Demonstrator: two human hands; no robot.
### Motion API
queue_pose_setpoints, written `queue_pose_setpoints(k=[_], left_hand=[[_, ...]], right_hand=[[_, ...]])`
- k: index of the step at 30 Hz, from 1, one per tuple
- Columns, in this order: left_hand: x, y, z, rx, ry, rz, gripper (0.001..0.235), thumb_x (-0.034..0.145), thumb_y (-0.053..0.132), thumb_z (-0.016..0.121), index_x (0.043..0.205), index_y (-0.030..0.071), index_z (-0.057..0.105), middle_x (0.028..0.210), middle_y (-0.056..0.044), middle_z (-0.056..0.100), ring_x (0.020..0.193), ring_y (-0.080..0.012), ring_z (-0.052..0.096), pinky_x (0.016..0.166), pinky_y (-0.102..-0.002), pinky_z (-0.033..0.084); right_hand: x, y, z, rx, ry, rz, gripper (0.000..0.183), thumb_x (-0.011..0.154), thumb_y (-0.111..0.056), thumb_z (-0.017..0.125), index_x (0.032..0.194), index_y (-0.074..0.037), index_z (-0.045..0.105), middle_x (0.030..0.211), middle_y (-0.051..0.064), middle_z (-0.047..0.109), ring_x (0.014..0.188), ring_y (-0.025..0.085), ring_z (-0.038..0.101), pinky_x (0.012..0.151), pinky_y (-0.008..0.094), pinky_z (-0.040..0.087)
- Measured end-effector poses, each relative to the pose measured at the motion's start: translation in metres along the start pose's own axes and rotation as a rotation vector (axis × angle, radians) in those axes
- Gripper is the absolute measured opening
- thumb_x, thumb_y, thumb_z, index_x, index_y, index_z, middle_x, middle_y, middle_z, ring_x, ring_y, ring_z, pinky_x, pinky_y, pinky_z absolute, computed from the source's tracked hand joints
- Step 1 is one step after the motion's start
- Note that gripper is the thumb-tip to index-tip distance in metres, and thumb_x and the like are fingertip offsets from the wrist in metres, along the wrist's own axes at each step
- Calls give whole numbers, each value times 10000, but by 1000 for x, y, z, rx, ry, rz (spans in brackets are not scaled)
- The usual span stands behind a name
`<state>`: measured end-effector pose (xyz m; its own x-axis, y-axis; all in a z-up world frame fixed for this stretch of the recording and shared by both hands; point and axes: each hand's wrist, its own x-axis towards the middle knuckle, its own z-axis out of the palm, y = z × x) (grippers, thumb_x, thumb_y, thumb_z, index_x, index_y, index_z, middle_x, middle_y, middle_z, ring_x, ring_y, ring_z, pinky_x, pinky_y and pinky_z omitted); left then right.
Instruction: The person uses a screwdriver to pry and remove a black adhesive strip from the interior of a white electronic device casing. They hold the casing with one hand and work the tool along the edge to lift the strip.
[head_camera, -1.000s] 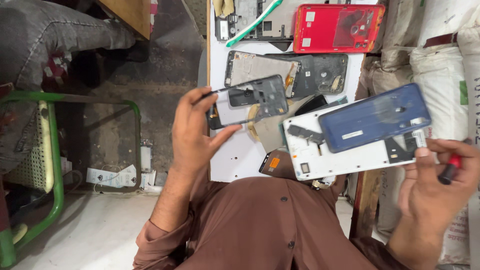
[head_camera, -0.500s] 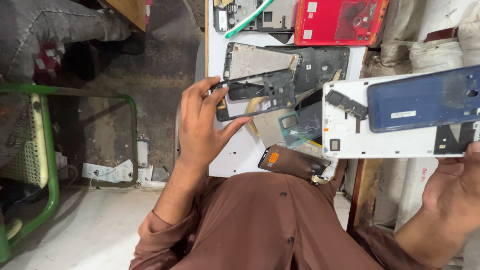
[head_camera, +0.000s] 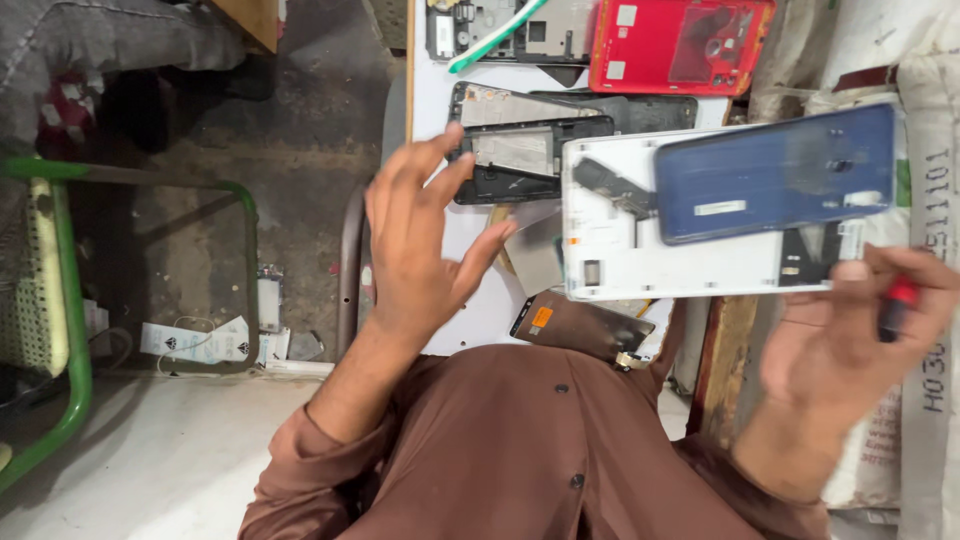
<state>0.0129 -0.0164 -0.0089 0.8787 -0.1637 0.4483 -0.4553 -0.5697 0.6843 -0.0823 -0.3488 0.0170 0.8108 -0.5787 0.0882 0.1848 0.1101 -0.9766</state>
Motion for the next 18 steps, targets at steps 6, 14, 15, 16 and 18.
queue_pose_setpoints(k=[6,14,15,16,18], left_hand=[[-17,19,-9,-576,-134,-338,578,1025,238,668,1487,-21,436,1500,-187,521,1394,-281,526,1157,-360,463],[-36,0,-2,-1312,-205,-722,510,1110,262,573,1513,-29,463,1393,-90,618,1299,-157,548,1128,-333,433],[-39,0,-1,-1315,-204,-733,514,1106,262,570,1515,-29,460,1397,-86,616,1302,-153,546,1133,-329,427],[-41,0,2,-1320,-206,-742,518,1103,263,567,1517,-28,456,1400,-82,613,1304,-149,544,1138,-325,421],[-44,2,6,-1336,-225,-758,526,1093,268,562,1518,-18,446,1403,-70,606,1304,-139,541,1137,-317,416]], right_hand=[[-40,23,44,89,-83,141,249,1102,71,618,1285,-55,504,1092,54,558,993,138,583,933,320,551],[-40,23,44,29,-275,184,269,1095,19,690,1311,8,529,1122,124,649,965,129,645,869,260,550],[-37,22,42,-14,-282,163,281,1100,11,704,1322,23,532,1124,122,654,959,116,640,862,232,538],[-33,21,41,-81,-291,129,306,1093,-7,710,1337,26,530,1141,121,664,969,108,640,878,216,533],[-25,19,39,-178,-273,104,365,1041,-36,723,1346,22,531,1164,103,670,978,84,636,907,188,530]])
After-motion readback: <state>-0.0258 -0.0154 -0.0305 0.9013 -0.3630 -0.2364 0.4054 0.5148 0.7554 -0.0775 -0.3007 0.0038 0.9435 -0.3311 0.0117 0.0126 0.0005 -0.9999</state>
